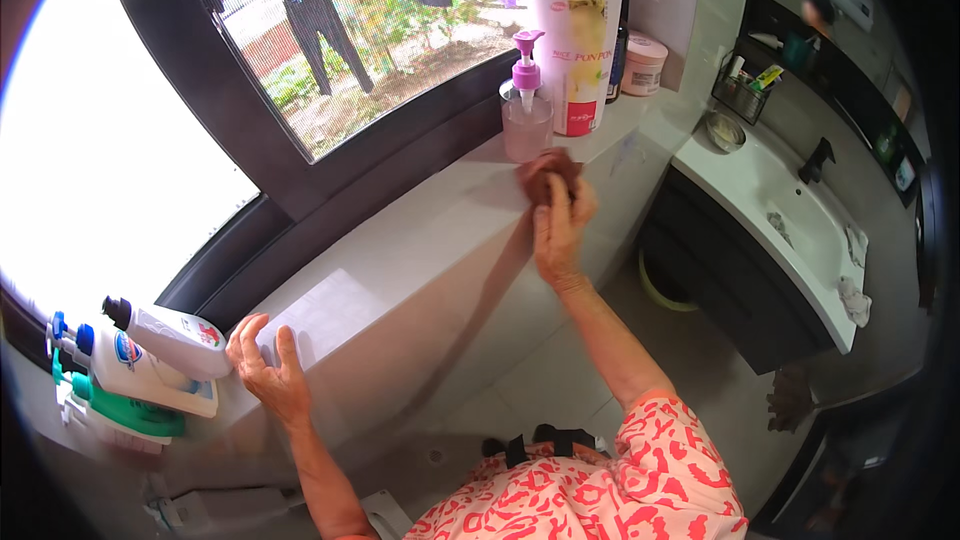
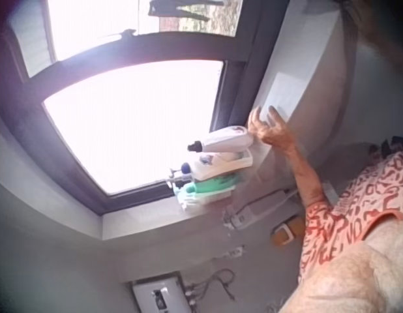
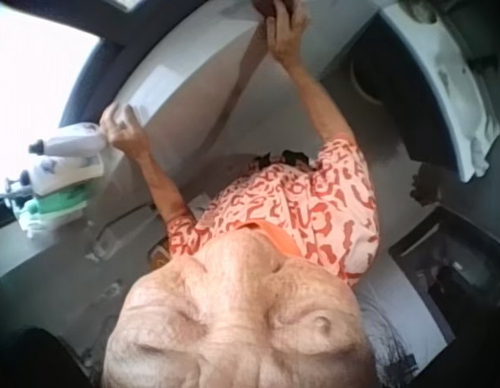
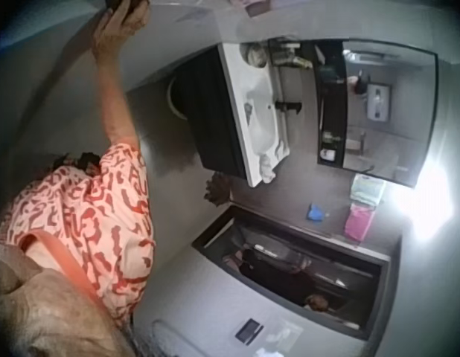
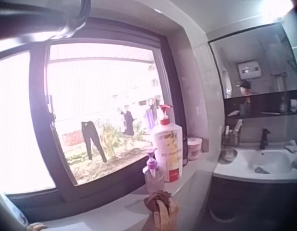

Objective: The person cleans a bathroom window sill and adjacent wall using a brown cloth. They systematically move several bottles of liquid soap and lotion aside to wipe the sill, then return them to their original positions. The person also wipes the wall area above a toilet paper dispenser.

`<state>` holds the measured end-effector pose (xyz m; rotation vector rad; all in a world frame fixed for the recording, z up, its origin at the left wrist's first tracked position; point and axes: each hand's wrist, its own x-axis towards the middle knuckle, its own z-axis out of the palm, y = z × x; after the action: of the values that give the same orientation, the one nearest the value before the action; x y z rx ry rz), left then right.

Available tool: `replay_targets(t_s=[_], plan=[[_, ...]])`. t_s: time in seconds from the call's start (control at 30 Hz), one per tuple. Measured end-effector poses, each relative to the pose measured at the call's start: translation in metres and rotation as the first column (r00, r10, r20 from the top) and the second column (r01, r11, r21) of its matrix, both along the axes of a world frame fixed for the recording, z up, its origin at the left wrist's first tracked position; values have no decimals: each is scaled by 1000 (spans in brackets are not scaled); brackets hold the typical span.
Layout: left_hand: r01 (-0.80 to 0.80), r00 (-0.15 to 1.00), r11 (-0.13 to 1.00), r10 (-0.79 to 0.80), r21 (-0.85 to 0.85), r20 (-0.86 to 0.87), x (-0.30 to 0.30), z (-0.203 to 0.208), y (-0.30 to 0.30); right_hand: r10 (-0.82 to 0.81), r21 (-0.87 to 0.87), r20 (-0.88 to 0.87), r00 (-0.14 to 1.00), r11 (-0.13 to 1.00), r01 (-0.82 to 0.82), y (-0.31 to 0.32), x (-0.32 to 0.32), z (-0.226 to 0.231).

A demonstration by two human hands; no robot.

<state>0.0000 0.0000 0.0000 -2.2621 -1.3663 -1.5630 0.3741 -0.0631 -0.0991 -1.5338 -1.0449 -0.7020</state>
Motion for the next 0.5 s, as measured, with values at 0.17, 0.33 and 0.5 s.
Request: replay_targets(t_s=[0.17, 0.33, 0.5], plan=[[-62, 998, 997, 63, 39, -27, 8, -7, -4, 71, 255, -438, 896, 966, 48, 0, 32, 12], [-52, 994, 993, 61, 104, -88, 5, -3, -2, -26, 185, -397, 918, 977, 108, 13, -16, -11], [-18, 996, 989, 31, 146, -87, 7, -2, 0, 13, 78, -165, 986, 997, 0, 9, -69, -5]])
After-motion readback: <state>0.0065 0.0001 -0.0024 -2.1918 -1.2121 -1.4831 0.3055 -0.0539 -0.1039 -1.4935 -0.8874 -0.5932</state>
